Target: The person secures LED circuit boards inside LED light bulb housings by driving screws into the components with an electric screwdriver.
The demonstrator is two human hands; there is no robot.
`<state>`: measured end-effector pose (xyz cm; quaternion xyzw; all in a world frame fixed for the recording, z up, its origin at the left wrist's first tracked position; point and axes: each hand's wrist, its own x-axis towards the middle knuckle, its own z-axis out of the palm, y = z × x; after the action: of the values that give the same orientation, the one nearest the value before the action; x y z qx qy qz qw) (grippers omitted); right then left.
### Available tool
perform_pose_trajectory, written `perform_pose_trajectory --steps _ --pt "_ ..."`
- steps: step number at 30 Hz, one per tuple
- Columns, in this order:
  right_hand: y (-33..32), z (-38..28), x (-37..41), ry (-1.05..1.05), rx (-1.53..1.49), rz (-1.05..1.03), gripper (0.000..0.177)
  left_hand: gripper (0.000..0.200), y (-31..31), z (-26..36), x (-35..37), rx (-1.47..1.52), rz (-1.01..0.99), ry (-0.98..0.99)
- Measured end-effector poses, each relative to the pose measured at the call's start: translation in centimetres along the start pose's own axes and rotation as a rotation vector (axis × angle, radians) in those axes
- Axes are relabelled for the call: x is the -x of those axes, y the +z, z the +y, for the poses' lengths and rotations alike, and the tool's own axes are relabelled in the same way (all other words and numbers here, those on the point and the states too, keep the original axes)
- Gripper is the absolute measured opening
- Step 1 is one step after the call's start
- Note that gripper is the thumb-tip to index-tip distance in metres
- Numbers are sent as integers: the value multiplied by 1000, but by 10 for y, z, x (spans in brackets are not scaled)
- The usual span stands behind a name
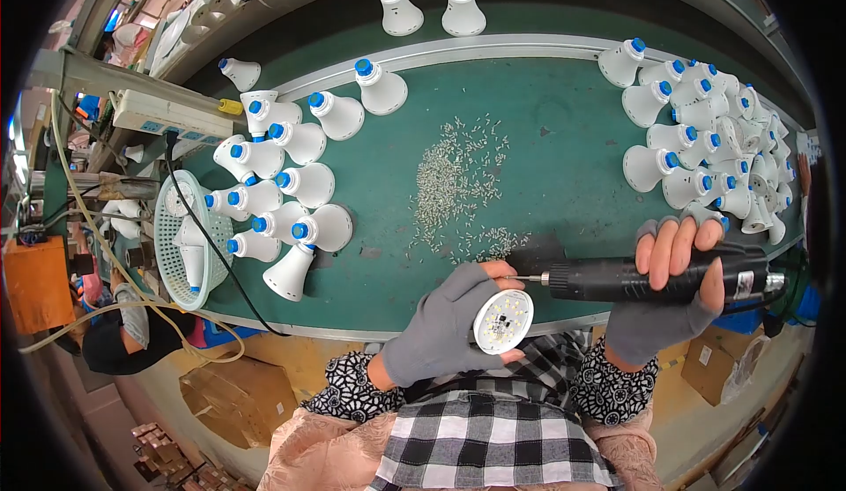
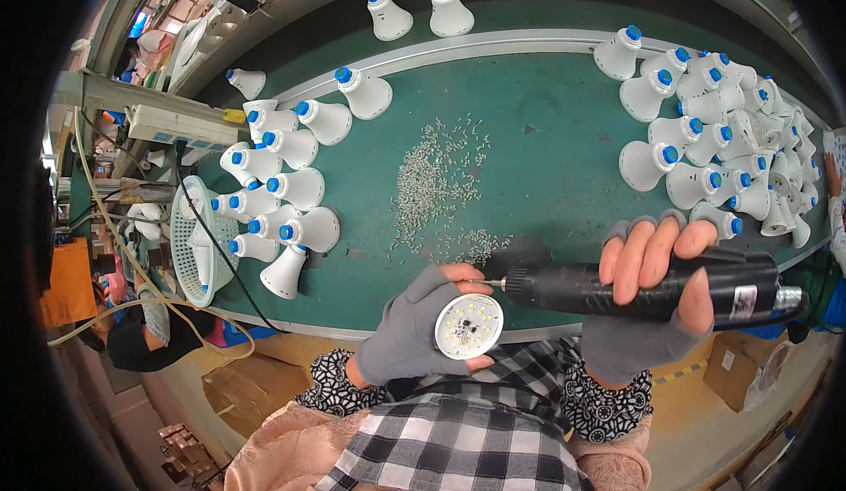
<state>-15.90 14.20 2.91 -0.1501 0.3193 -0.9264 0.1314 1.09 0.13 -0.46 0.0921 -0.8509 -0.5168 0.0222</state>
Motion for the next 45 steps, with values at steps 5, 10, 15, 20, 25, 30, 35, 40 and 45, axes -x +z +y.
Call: perform_pose_trajectory --steps 5,10,15,20,25,30,35,40,45 --pt "-3 -1 -4 12 -10 -199 30 67 0 0 -1 -12 -8 27" --pt "5 -7 -5 -78 -24 39 27 67 -4 -4 0 145 66 -62" --pt "-2 -22 -1 -133 -36 73 24 75 -5 -5 12 578 89 -321" --pt "2 -27 10 -149 -65 52 24 81 7 -6 12 622 99 -248" --pt "8 -29 24 -176 -36 87 29 72 8 -7 4 230 111 -53" --pt "22 -23 32 -210 42 30 25 66 25 -8 7 352 226 -131" --pt "18 -21 41 -232 27 -9 35 66 23 -1 7 307 250 -175" --pt "23 -19 45 -210 19 -21 39 69 27 -5 10 286 259 -169" --pt "22 -19 44 -168 66 -47 40 69 30 -10 11 284 265 -138"
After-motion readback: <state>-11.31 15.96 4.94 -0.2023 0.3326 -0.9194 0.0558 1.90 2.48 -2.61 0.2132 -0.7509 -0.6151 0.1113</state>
